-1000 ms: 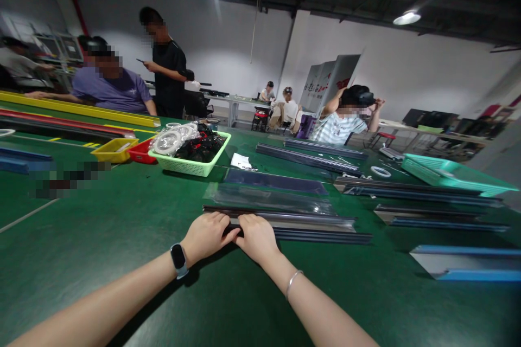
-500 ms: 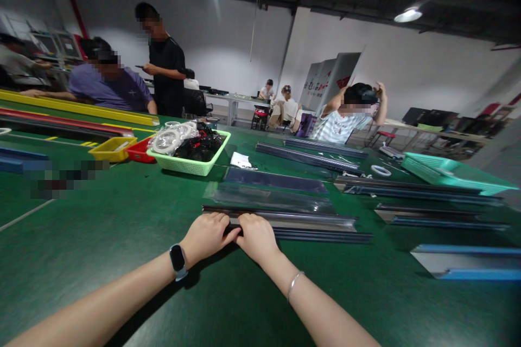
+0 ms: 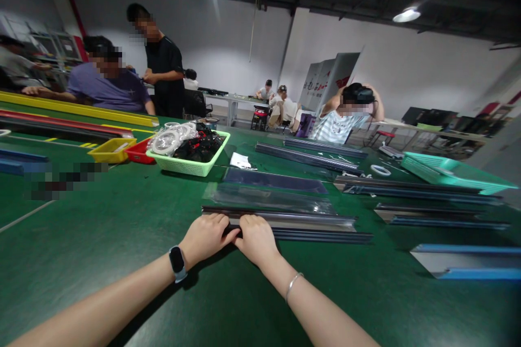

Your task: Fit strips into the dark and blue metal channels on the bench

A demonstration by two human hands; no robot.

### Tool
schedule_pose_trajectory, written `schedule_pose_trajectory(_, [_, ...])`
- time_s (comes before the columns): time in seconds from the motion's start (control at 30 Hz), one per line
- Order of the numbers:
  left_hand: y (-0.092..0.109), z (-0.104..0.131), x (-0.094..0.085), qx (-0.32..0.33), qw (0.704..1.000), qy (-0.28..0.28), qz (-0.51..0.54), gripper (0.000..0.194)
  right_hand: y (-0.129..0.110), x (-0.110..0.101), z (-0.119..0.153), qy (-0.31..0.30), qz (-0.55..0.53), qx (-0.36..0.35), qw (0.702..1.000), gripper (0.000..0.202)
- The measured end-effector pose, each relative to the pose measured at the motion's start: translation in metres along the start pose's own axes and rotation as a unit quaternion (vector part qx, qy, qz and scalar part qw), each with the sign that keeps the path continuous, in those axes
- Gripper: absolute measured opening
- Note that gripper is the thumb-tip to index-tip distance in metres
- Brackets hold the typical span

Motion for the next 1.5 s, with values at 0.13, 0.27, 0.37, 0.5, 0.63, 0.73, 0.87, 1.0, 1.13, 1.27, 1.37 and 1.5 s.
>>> schedule_pose_trajectory(0.13, [0.0007, -0.0003, 0.0013, -0.002, 1.000, -0.002, -0.010, 0.032, -0.0001, -0.0012, -0.0008, -0.005, 0.000, 0.005, 1.000, 0.013])
schedule_pose_trajectory(0.27, [0.0010, -0.0011, 0.0009, 0.001, 1.000, -0.003, -0.015, 0.032, 0.0000, -0.0019, -0.0018, -0.010, -0.001, 0.008, 1.000, 0.010])
schedule_pose_trajectory(0.37, [0.0006, -0.0017, 0.0008, 0.005, 1.000, -0.007, -0.016, 0.033, 0.0002, -0.0019, -0.0025, -0.012, 0.001, 0.010, 1.000, 0.011])
schedule_pose_trajectory(0.5, [0.0000, -0.0017, 0.0022, -0.002, 0.999, -0.032, -0.016, 0.035, 0.0005, -0.0009, -0.0024, -0.019, 0.007, 0.009, 1.000, 0.013])
schedule_pose_trajectory(0.63, [0.0001, -0.0011, 0.0018, -0.003, 0.999, -0.036, -0.009, 0.035, 0.0015, -0.0008, -0.0016, -0.012, 0.006, -0.003, 1.000, 0.014])
schedule_pose_trajectory(0.73, [0.0000, -0.0009, 0.0009, 0.000, 1.000, -0.027, -0.006, 0.033, 0.0019, -0.0013, -0.0014, -0.004, -0.019, -0.031, 0.999, 0.017])
schedule_pose_trajectory(0.87, [-0.0003, -0.0010, 0.0009, 0.003, 1.000, -0.026, -0.004, 0.032, 0.0022, -0.0023, -0.0022, -0.008, -0.052, -0.042, 0.998, 0.024])
schedule_pose_trajectory(1.0, [-0.0009, -0.0012, 0.0015, 0.003, 1.000, -0.031, 0.002, 0.033, 0.0018, -0.0036, -0.0028, -0.022, -0.061, -0.028, 0.998, 0.024])
schedule_pose_trajectory(1.13, [-0.0010, -0.0011, 0.0014, 0.005, 0.999, -0.029, 0.015, 0.031, 0.0021, -0.0044, -0.0031, -0.023, -0.067, -0.019, 0.997, 0.024])
schedule_pose_trajectory(1.27, [-0.0007, -0.0008, 0.0009, 0.001, 0.999, -0.028, 0.024, 0.030, 0.0027, -0.0039, -0.0032, -0.021, -0.062, -0.030, 0.997, 0.022])
schedule_pose_trajectory(1.37, [-0.0007, -0.0008, 0.0007, 0.000, 0.999, -0.029, 0.028, 0.030, 0.0027, -0.0030, -0.0029, -0.018, -0.056, -0.041, 0.997, 0.020])
schedule_pose_trajectory(1.5, [-0.0014, -0.0011, 0.0010, -0.002, 0.999, -0.034, 0.023, 0.032, 0.0020, -0.0024, -0.0026, -0.017, -0.039, -0.046, 0.998, 0.014])
Point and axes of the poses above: each hand's wrist, its own z-axis away from the middle knuckle, its own x-axis out of the palm, y = z × x, the point moved 3 cm from there along -z, towards the middle knuckle
